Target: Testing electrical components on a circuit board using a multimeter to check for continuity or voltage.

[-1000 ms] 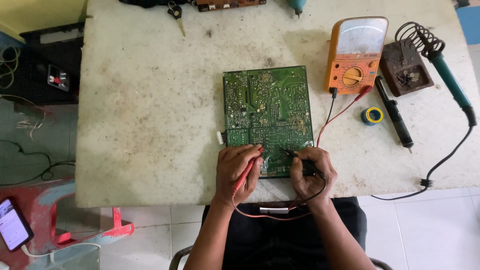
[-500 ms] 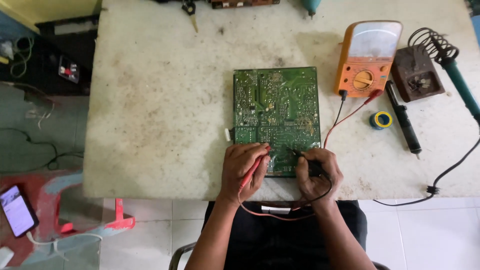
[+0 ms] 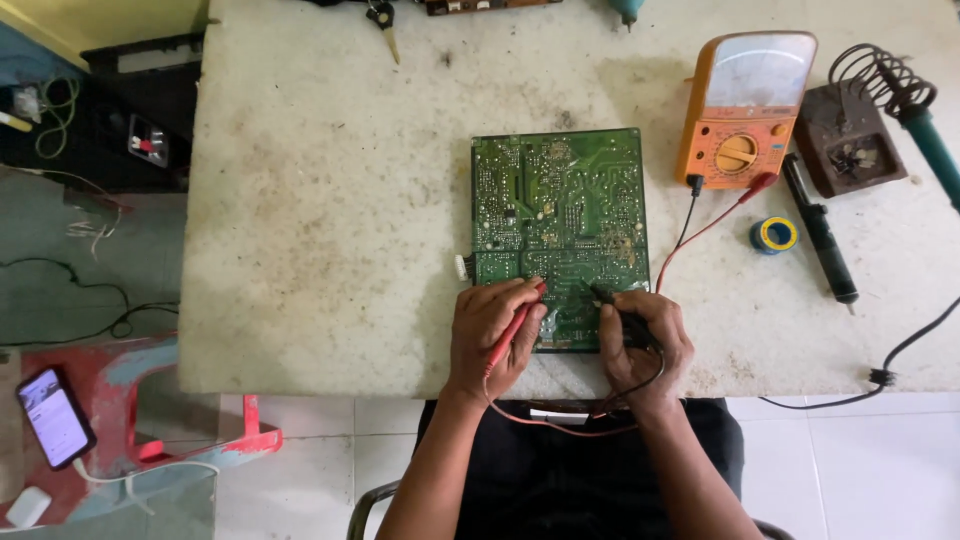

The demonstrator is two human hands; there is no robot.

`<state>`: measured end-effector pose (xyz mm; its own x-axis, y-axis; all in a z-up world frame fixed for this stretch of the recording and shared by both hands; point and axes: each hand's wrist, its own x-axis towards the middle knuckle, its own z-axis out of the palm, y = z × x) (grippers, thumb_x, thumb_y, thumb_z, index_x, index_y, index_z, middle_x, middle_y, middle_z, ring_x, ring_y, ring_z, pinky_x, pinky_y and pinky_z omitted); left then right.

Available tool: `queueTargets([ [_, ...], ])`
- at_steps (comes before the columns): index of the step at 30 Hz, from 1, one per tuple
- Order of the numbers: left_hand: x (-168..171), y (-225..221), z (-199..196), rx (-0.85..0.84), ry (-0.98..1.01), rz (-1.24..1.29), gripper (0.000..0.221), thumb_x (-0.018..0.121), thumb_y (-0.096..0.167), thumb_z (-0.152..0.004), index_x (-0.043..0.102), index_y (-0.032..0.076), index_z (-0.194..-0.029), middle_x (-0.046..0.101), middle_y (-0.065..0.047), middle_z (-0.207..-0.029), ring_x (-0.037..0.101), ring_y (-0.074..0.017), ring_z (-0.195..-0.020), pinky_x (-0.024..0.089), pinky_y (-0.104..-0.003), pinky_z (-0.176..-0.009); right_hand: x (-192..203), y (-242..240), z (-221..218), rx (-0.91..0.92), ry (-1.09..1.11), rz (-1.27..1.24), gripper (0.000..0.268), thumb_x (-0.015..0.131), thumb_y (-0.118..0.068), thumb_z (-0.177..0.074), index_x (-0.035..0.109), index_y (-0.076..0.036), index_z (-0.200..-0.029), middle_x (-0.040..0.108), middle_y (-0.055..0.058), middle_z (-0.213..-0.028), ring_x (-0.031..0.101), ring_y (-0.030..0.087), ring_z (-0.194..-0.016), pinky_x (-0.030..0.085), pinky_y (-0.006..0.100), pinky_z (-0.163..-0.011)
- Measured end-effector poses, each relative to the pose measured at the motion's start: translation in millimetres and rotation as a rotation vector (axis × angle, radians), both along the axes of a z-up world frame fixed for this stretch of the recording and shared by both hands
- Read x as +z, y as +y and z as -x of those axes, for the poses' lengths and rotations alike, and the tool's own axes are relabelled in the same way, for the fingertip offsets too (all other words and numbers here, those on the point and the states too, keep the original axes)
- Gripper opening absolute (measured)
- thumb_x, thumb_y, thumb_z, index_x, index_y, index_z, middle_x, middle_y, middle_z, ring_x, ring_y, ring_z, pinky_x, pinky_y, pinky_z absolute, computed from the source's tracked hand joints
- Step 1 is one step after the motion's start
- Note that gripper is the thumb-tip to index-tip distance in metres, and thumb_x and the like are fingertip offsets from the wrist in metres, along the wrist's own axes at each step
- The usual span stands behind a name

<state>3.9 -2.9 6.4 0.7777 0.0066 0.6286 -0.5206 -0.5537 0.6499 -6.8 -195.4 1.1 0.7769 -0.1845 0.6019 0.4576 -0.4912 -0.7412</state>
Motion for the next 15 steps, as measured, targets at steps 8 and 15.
queueTargets([
  [8, 8, 7, 4, -0.024, 0.067, -0.066, 0.014, 0.068, 0.024, -0.099, 0.071, 0.015, -0.110, 0.077, 0.000, -0.115, 0.071, -0.0168, -0.109, 0.047, -0.033, -0.100, -3, 1, 9, 0.037, 0.068, 0.004, 0.010, 0.078, -0.002, -0.099, 0.070, 0.000, -0.105, 0.071, 0.016, -0.102, 0.069, 0.030, -0.095, 0.056, 0.040, -0.090],
  [15, 9, 2, -1, -0.041, 0.006, 0.017, 0.013, 0.073, 0.019, -0.095, 0.073, 0.016, -0.108, 0.078, 0.001, -0.112, 0.072, -0.0171, -0.104, 0.050, -0.032, -0.096, -7, -5, 4, 0.058, 0.071, -0.107, 0.014, 0.082, -0.004, -0.091, 0.074, -0.004, -0.102, 0.071, 0.012, -0.097, 0.073, 0.029, -0.092, 0.058, 0.040, -0.088],
])
